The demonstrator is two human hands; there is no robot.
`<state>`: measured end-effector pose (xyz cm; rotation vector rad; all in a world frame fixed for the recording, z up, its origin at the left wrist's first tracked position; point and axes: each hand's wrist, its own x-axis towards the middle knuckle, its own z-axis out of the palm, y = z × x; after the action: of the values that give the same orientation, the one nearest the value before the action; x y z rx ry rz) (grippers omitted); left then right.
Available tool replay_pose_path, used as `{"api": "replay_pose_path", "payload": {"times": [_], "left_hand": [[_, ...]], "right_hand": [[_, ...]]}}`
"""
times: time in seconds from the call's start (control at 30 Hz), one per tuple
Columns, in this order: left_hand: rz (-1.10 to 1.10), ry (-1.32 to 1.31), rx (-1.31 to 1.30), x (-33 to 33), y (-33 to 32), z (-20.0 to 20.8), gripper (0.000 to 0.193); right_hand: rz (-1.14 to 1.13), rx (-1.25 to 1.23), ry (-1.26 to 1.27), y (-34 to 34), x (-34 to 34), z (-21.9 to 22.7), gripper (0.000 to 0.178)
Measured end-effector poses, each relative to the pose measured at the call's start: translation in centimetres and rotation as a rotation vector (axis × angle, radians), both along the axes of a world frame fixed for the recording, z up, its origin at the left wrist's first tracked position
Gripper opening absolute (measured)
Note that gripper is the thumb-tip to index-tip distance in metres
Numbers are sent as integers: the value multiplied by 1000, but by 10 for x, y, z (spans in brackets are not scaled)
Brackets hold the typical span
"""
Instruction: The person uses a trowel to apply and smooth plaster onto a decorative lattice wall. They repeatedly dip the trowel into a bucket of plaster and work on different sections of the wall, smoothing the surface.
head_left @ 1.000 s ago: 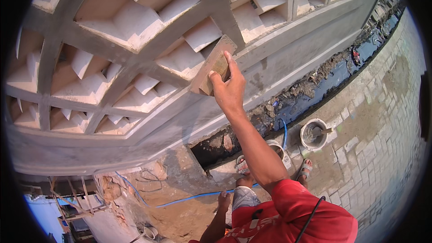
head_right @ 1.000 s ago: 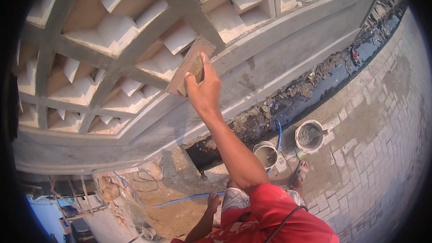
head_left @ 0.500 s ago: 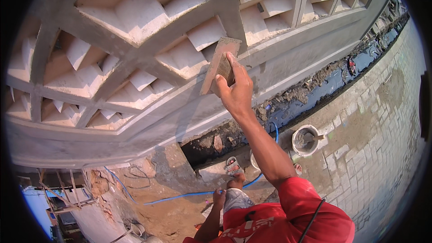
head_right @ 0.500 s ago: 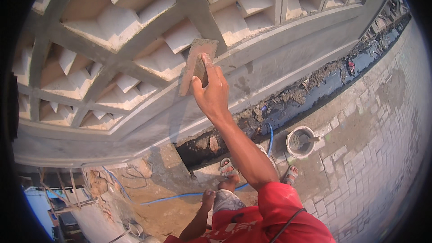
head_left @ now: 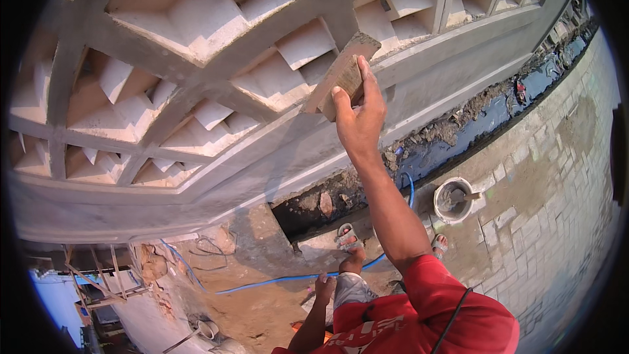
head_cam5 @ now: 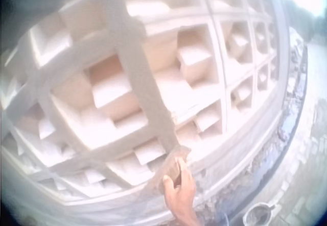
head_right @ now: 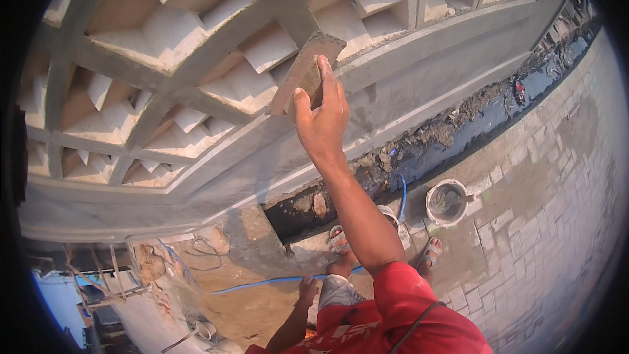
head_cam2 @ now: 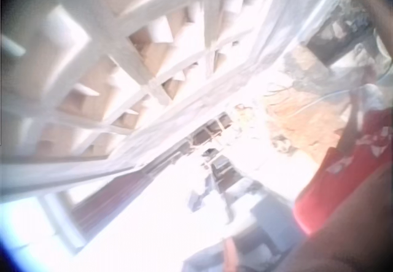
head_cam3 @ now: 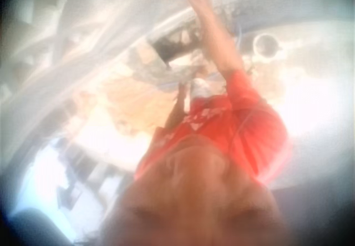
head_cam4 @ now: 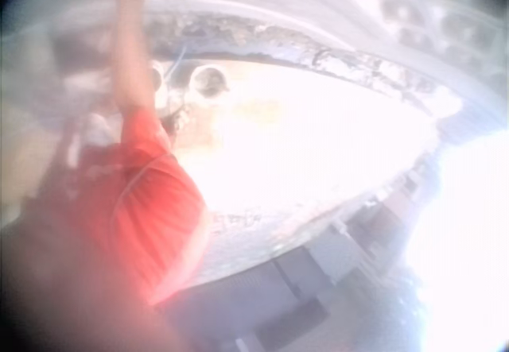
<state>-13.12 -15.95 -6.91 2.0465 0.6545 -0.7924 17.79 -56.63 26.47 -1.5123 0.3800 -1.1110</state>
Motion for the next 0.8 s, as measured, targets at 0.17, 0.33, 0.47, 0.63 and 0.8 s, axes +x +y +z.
{"api": "replay_pose_path", "payload": {"times": [0.17,0.33,0.47,0.63,0.8], "left_hand": [[-29,6,10,-2,1,2,36],[69,89,-101,5,-3,21,37],[66,28,-146,16,-12,36,37],[4,83,-61,15,-16,39,37],[62,55,-113,10,-10,30,40]], "right_hand": [[43,54,137,25,7,-1,54],[11,148,35,24,-18,-22,54],[-86,279,11,0,1,-14,56],[110,322,30,48,4,-16,57],[124,673,-145,21,-20,-1,57]]}}
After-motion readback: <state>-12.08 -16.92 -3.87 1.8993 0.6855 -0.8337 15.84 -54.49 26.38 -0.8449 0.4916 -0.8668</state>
